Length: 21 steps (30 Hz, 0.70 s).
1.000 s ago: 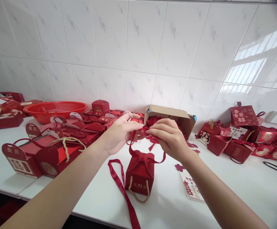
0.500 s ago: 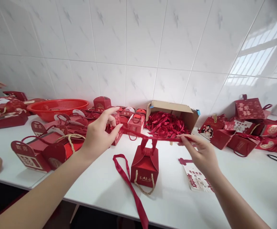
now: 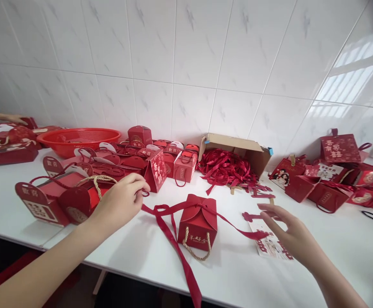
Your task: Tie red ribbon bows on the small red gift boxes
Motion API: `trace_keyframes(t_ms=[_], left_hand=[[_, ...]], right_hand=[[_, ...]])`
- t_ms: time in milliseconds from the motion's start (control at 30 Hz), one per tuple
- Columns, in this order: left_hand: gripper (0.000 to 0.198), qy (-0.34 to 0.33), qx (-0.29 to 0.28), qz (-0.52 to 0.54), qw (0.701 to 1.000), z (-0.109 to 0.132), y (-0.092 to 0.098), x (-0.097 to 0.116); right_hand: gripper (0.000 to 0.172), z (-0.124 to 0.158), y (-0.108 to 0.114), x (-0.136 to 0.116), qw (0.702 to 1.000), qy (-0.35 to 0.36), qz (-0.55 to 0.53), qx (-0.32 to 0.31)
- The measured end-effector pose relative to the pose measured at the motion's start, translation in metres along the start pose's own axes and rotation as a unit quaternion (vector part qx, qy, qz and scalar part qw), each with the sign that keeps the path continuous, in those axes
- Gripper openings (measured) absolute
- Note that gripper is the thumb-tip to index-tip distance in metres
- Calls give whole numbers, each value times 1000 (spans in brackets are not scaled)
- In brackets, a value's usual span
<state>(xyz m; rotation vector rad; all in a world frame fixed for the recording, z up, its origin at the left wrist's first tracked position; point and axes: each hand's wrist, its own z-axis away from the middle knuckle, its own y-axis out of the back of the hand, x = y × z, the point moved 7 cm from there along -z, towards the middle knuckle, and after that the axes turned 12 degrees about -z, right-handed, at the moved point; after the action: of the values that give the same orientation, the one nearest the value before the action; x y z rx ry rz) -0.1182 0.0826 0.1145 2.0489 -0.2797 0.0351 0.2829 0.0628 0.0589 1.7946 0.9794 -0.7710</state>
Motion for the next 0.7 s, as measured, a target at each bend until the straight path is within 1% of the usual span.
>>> trace_keyframes(t_ms=[33,100,167,233,300,400,467,500,567,700], left_hand=[[18,-4,-2,32,999,-1,0,10],[15,-11,-22,129,991,-4,-4,30],[13,-4,-66,230,971,-8,-17,47],[15,2,-101,274,956,-13,-32,58],[21,5,-136,295,946,-17,-48,64],[27,12,-200,329,923,-19,-68,69],[29,19,-237,348,907,-18,-77,70],[30,25,-253,357,899,-16,-80,71],[31,40,-281,375,883,-13,-85,71],[30,64,-350,398,845,-3,-95,77]], right_hand=[[26,-3,-9,-5,1000,-5,-9,-17],[39,-8,-34,-14,996,-19,-34,-86],[50,-14,-61,-22,985,-28,-64,-155],[56,-18,-85,-26,973,-33,-92,-209],[55,-21,-106,-27,955,-47,-129,-264],[48,-19,-128,-20,907,-114,-220,-340],[46,-17,-135,-14,879,-165,-270,-356],[46,-17,-136,-11,872,-183,-284,-354],[47,-16,-136,-5,868,-202,-292,-346],[45,-14,-135,-1,862,-215,-309,-339]])
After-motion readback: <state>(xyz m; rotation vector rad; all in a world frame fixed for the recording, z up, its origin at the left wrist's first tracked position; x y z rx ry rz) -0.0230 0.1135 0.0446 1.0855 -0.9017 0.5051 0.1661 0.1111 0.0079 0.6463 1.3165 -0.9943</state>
